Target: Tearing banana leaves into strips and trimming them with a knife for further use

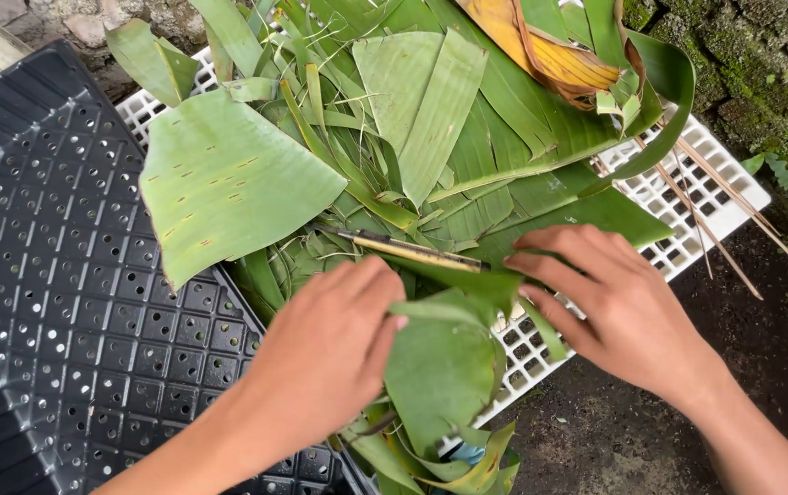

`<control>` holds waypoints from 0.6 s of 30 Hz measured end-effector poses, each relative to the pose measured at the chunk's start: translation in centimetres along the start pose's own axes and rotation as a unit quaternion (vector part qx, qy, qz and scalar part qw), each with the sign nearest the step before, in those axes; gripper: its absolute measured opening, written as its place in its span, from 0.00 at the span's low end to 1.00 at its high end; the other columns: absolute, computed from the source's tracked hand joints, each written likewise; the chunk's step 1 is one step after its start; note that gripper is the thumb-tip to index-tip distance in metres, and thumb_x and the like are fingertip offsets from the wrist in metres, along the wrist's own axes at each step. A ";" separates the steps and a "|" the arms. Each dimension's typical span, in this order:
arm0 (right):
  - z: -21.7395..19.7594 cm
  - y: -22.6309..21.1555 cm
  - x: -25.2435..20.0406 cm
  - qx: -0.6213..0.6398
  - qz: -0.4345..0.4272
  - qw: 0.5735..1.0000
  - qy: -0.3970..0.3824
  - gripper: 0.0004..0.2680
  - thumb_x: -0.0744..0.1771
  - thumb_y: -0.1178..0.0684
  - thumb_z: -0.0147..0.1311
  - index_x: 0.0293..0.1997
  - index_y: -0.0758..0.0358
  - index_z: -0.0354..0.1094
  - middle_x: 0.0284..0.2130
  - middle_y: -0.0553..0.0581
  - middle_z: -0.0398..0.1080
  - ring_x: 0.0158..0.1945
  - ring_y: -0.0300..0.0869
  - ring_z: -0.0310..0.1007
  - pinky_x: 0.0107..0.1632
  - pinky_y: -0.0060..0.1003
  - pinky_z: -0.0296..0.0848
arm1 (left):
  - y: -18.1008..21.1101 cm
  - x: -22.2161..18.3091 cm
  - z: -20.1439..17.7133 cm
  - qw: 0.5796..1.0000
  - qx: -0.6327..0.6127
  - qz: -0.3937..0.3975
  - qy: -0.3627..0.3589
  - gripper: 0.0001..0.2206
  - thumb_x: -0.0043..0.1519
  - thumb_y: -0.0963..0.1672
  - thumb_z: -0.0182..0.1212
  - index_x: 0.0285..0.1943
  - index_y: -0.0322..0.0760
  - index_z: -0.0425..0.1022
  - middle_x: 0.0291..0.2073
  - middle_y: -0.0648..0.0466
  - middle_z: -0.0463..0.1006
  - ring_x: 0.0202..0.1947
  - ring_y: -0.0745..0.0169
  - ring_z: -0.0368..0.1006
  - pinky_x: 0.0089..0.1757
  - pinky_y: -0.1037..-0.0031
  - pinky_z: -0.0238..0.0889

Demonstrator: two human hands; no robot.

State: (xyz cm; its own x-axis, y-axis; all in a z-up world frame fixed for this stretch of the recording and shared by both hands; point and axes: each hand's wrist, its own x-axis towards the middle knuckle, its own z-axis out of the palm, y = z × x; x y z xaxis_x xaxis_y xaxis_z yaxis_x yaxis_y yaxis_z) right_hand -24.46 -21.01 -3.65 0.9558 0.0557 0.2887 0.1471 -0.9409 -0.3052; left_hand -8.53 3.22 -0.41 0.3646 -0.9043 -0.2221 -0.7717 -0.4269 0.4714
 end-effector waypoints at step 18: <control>-4.2 3.2 3.1 0.055 0.058 0.987 -0.139 0.13 0.67 0.55 0.50 0.59 0.59 0.69 0.56 0.56 0.72 0.58 0.47 0.74 0.64 0.47 0.70 | -2.4 0.3 -2.0 0.990 0.125 0.045 -0.041 0.13 0.64 0.46 0.55 0.56 0.38 0.69 0.52 0.51 0.69 0.48 0.48 0.65 0.44 0.52 0.64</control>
State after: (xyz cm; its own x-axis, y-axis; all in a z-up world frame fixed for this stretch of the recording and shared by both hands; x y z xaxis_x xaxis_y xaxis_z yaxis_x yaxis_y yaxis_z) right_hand -22.09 -25.26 0.08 0.9985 0.0536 -0.0103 0.0443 -0.9053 -0.4224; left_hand -5.52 3.94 0.11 0.2523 -0.9313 -0.2628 -0.9081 -0.3217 0.2682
